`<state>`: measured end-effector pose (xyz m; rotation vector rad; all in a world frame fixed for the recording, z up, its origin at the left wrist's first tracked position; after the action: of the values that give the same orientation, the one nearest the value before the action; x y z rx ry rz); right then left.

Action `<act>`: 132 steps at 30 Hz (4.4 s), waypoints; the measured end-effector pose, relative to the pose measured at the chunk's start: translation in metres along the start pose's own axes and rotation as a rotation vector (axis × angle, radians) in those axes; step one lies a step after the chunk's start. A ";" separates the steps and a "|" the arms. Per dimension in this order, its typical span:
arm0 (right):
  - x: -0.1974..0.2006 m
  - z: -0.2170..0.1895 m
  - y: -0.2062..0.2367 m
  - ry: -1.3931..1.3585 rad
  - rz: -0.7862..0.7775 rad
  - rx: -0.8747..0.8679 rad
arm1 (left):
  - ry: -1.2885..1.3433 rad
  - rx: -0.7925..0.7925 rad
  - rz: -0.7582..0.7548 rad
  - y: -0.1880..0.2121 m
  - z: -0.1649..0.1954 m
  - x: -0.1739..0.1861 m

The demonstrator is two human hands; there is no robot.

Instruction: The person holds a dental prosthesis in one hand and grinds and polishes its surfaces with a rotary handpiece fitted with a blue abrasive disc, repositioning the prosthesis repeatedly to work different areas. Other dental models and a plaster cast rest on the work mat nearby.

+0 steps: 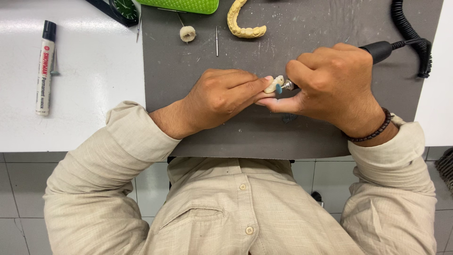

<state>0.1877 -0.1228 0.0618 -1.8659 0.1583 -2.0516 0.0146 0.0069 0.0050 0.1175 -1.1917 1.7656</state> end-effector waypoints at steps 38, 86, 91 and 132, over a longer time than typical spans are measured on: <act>0.004 0.007 0.001 -0.544 0.117 -0.120 | 0.694 0.526 0.177 -0.004 -0.006 -0.005; -0.005 0.007 0.002 -0.011 0.090 -0.016 | 0.060 0.134 0.065 -0.001 0.008 -0.003; -0.005 0.009 0.002 -0.009 0.047 -0.047 | 0.082 0.137 0.050 -0.002 0.007 -0.003; -0.004 0.008 0.002 -0.112 0.063 -0.062 | 0.089 0.166 0.104 0.000 0.007 -0.004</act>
<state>0.1959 -0.1225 0.0585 -1.9811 0.2506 -1.9159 0.0139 -0.0011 0.0057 0.0746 -1.0022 1.9397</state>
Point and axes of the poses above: each hand's wrist, its own y-axis away from the middle knuckle, its own x-axis out of the back of the hand, z = x × y, the point moved 2 cm from there along -y, towards the middle knuckle
